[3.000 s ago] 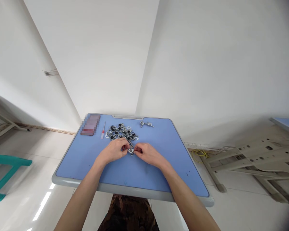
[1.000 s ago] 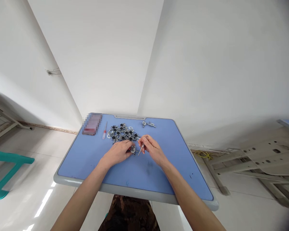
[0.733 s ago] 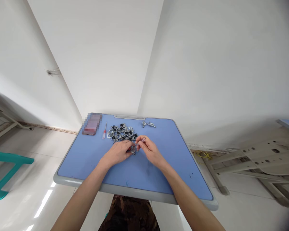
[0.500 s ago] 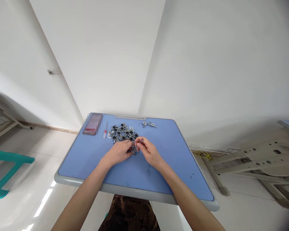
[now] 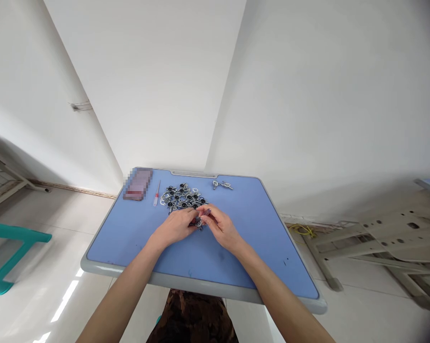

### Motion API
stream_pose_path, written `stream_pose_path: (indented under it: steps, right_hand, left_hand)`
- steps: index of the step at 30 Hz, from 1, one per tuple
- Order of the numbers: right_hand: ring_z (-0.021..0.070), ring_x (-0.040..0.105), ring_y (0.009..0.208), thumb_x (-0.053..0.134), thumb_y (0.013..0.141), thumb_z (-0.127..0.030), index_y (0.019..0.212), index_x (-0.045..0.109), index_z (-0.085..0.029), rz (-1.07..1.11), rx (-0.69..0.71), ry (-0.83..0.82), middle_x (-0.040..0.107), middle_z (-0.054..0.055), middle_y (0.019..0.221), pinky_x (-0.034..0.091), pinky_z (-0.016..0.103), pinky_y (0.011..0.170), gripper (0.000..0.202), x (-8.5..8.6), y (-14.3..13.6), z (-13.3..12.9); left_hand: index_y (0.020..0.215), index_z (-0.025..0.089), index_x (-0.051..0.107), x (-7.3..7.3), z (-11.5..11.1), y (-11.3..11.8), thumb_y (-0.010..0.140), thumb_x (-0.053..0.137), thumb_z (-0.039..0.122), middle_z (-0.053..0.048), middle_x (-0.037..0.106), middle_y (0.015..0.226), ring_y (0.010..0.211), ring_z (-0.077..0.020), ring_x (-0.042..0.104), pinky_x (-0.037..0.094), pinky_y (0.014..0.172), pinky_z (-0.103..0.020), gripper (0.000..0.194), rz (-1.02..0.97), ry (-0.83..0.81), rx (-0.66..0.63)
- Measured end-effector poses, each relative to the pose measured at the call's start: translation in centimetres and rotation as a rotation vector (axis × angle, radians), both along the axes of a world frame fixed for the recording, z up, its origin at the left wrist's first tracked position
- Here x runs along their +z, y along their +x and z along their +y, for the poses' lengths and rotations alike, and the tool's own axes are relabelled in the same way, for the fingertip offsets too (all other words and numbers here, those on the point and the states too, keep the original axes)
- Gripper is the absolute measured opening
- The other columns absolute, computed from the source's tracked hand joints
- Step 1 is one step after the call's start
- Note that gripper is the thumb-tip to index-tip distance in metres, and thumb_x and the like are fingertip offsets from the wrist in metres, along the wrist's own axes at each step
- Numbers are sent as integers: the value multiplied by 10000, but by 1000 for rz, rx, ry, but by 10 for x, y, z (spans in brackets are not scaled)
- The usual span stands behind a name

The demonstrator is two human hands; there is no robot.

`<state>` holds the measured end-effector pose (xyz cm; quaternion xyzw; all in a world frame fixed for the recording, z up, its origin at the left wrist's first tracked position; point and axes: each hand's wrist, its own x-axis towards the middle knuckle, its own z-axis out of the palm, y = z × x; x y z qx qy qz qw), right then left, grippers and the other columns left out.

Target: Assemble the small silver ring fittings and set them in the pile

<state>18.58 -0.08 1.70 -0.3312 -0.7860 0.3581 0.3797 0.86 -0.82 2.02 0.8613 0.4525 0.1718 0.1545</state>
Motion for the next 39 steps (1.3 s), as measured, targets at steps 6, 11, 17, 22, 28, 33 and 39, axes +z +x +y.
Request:
stream_pose_path:
  steps: [6,11,17,22,28,33,39]
  right_hand:
    - [155,546,790,391,916,-253,1044,545,-222,-12,11,34,556,43,886,485,310,740,203,2,-1,-2]
    - [173,542,835,390,917,-250,1053,550,-230,-34,-14,70,564,47,878,472,324,766,210,5,-2,-4]
    - [174,537,809,392,919,-268,1060,541,-237,-49,-2,79,563,47,868,472,334,768,208,8,-3,-6]
    - [171,534,814,393,918,-246,1051,551,-234,-37,5,80,564,45,871,468,327,771,207,7,-4,-6]
    - [168,540,813,396,919,-243,1082,537,-236,-40,-19,97,565,41,870,473,326,769,215,5,-3,-5]
    - [179,556,849,394,920,-248,1150,509,-245,-30,-25,108,568,51,899,488,346,780,257,2,-3,-4]
    - [161,571,807,429,906,-255,1225,443,-250,19,-38,63,583,39,890,505,342,756,319,-2,-5,-4]
  left_hand:
    - [937,190,515,-2,1,0,835,493,203,-27,601,886,779,-164,567,417,677,-249,105,-17,-10,-1]
    - [962,191,520,-1,1,0,842,493,217,-26,606,903,807,-167,576,426,692,-252,125,-14,-14,0]
    - [945,188,536,0,1,1,850,485,223,-32,607,899,808,-169,581,433,697,-256,114,-9,-30,12]
    - [938,188,538,-3,1,0,841,491,202,-27,608,904,824,-171,582,433,701,-254,109,-23,-18,-1]
    - [928,183,544,-1,1,0,844,487,214,-27,607,876,780,-168,575,421,660,-250,106,-7,0,9]
    - [883,176,548,0,0,2,848,478,216,-31,607,867,781,-170,578,417,643,-249,88,17,8,24]
    - [854,176,536,1,0,2,842,489,207,-27,590,832,764,-169,575,412,629,-250,58,35,-3,22]
